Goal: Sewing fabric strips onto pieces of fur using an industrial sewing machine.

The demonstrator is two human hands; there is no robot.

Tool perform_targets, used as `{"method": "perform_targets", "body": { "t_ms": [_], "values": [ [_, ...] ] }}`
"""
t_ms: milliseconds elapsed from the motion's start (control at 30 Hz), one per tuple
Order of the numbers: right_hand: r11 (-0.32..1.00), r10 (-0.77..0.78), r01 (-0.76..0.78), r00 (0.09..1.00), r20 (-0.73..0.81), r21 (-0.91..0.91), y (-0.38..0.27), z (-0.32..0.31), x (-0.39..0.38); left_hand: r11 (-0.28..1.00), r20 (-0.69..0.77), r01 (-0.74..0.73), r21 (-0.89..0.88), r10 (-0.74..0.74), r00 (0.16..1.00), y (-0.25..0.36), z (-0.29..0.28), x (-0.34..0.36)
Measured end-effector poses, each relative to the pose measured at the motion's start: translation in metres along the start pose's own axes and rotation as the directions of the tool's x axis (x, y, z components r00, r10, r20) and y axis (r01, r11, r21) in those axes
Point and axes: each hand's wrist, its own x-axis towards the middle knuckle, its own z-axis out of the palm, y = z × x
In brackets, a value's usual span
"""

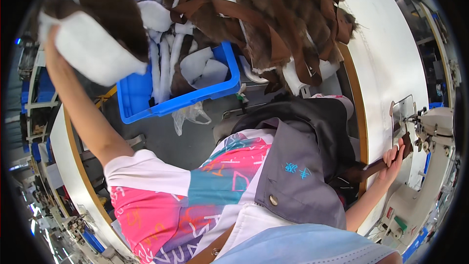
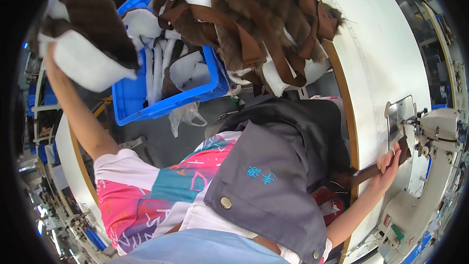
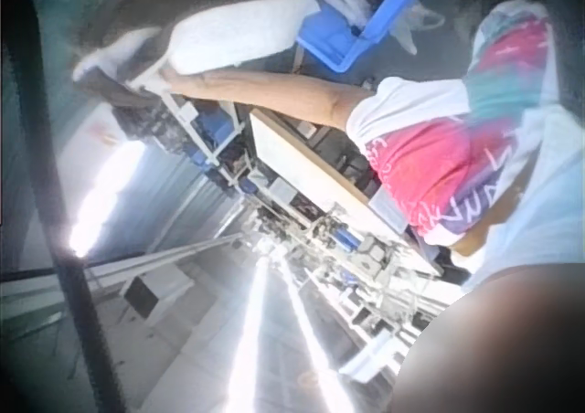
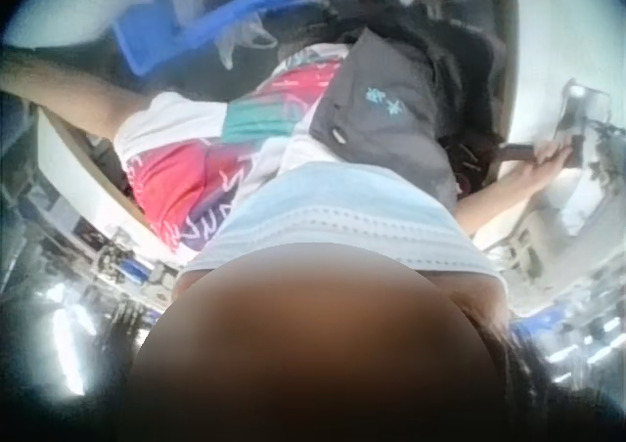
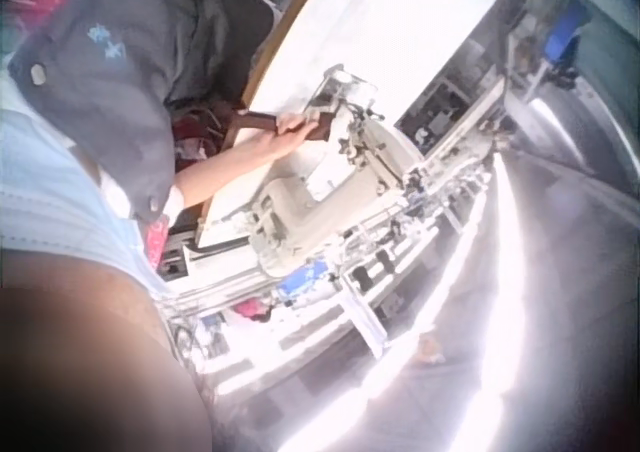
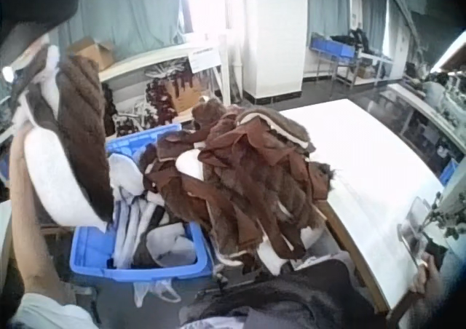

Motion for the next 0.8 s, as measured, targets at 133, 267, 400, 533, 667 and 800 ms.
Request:
{"method": "perform_targets", "body": {
  "t_ms": [133,267,400,533,667,800],
  "values": [
    [1.0,-0.003,0.005,0.999,0.05,-0.029,0.0,0.0,0.0,0.977,0.137,-0.18,0.113,0.164,0.977,0.0,0.06,-0.041],
    [0.999,0.0,0.0,1.0,0.0,-0.048,-0.002,0.002,-0.006,0.92,0.318,-0.364,0.144,0.305,0.898,-0.011,0.14,-0.092],
    [0.995,0.014,-0.021,0.997,-0.077,-0.1,-0.002,0.007,-0.008,0.845,0.529,-0.533,0.037,0.436,0.728,-0.026,0.262,-0.149],
    [0.99,-0.007,-0.005,0.997,-0.082,-0.143,-0.003,0.022,-0.011,0.749,0.676,-0.643,-0.158,0.557,0.483,-0.032,0.373,-0.242],
    [0.997,-0.039,0.038,0.999,-0.009,-0.062,-0.004,0.023,-0.016,0.636,0.745,-0.686,-0.354,0.635,0.205,-0.042,0.445,-0.33],
    [1.0,-0.026,0.026,1.0,0.009,-0.01,-0.01,0.034,-0.025,0.337,0.597,-0.686,-0.645,0.782,-0.178,-0.074,0.469,-0.39]
  ]
}}
